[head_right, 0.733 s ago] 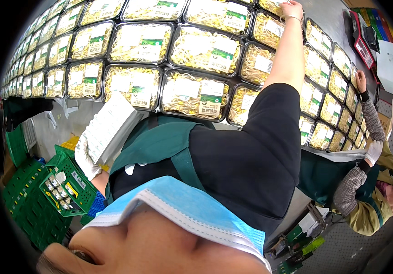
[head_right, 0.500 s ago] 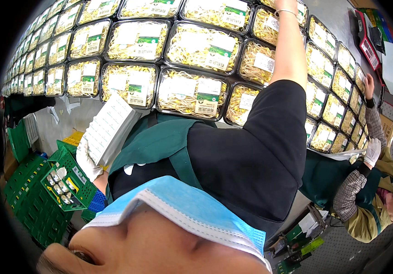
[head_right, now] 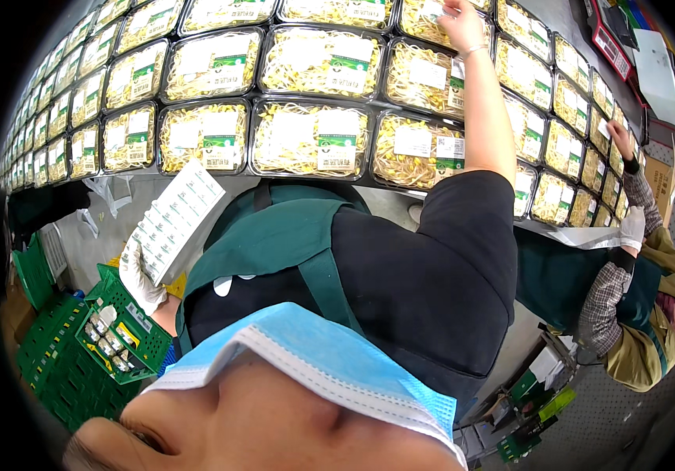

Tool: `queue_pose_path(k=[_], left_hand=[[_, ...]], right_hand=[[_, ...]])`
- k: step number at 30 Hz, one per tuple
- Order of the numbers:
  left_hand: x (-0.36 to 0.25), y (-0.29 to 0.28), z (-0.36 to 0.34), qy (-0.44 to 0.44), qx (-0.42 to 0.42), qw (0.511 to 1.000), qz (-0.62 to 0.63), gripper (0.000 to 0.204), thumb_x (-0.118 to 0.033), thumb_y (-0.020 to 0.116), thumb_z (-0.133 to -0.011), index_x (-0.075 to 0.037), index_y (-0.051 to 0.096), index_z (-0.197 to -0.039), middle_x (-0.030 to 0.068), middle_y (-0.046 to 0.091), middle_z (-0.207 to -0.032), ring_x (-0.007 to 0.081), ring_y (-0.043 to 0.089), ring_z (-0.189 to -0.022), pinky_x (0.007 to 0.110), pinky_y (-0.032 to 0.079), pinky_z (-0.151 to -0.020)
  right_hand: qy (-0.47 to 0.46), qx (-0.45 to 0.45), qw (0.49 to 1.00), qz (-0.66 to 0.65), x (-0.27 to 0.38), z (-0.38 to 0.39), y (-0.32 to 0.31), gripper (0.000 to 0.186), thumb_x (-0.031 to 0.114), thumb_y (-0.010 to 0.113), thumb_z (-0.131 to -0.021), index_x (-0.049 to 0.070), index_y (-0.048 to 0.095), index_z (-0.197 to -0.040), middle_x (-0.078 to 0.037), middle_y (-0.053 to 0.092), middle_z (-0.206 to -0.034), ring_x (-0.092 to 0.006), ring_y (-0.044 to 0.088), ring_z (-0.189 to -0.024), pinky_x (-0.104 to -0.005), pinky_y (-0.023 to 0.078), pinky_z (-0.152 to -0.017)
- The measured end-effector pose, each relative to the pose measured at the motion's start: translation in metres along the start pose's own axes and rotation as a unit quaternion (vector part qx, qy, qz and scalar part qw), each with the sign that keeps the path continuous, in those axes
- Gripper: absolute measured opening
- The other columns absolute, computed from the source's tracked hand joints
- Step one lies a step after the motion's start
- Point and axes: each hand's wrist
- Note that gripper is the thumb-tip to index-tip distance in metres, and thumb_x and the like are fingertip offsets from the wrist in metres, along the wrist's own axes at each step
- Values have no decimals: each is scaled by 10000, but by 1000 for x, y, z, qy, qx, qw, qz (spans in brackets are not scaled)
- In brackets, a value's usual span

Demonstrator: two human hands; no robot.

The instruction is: The person applies labels to pre-packaged food containers on a table, then transfers the labeled containers into a green plastic crate. The person also handles empty black trays, placing them into a separate crate.

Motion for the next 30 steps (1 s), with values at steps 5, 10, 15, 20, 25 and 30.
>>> queue_pose_path(k=[5, 10, 15, 20, 25, 30], left_hand=[[6, -6, 17, 9, -33, 999, 3, 203, -70, 540, -756, 73, 553, -900, 121, 596, -842, 145, 575, -713, 226, 458, -649], [12, -10, 33, 1, -40, 999, 14, 184, -65, 541, -756, 66, 557, -884, 109, 599, -822, 135, 571, -693, 216, 456, -634], [19, -17, 29, -20, -6, 1000, 15, 170, -56, 544, -756, 56, 560, -882, 86, 602, -784, 101, 556, -637, 196, 437, -592], [21, -33, 26, -22, 38, 999, 3, 171, -45, 563, -737, 63, 555, -870, 105, 595, -829, 132, 556, -715, 224, 435, -664], [-13, 0, 34, -1, 171, 985, -33, 201, -44, 527, -746, 76, 551, -906, 107, 588, -862, 140, 540, -777, 232, 414, -714], [13, 24, 31, 100, 365, 924, 55, 389, -129, 529, -753, 35, 447, -1096, 103, 525, -1042, 146, 516, -896, 269, 399, -805]], right_hand=[[-96, -101, 916, 377, 53, 23, 35, 348, 88, 552, -683, 75, 488, -1025, -163, 524, -984, -262, 503, -920, -334, 428, -756], [-148, -69, 883, 439, 12, 20, 30, 416, 266, 546, -730, 36, 469, -1067, -153, 462, -1088, -269, 399, -1047, -382, 303, -881], [-47, -87, 867, 489, 29, 33, 27, 553, 445, 486, -726, 62, 442, -1122, -175, 375, -1178, -305, 297, -1122, -461, 218, -908], [-24, -191, 846, 497, 0, 30, 14, 583, 524, 465, -706, 133, 463, -1139, -169, 388, -1199, -309, 304, -1145, -482, 185, -926], [-59, -205, 924, 316, 55, 47, 10, 417, 326, 586, -711, 10, 532, -978, -125, 568, -918, -239, 542, -833, -325, 414, -751], [-217, 159, 960, 74, 220, 208, 107, 316, 221, 603, -737, 37, 540, -985, -71, 591, -892, -147, 564, -822, -255, 432, -715]])
Point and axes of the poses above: each hand's wrist, its own z-axis away from the middle knuckle, its own y-axis out of the palm, x = y × z
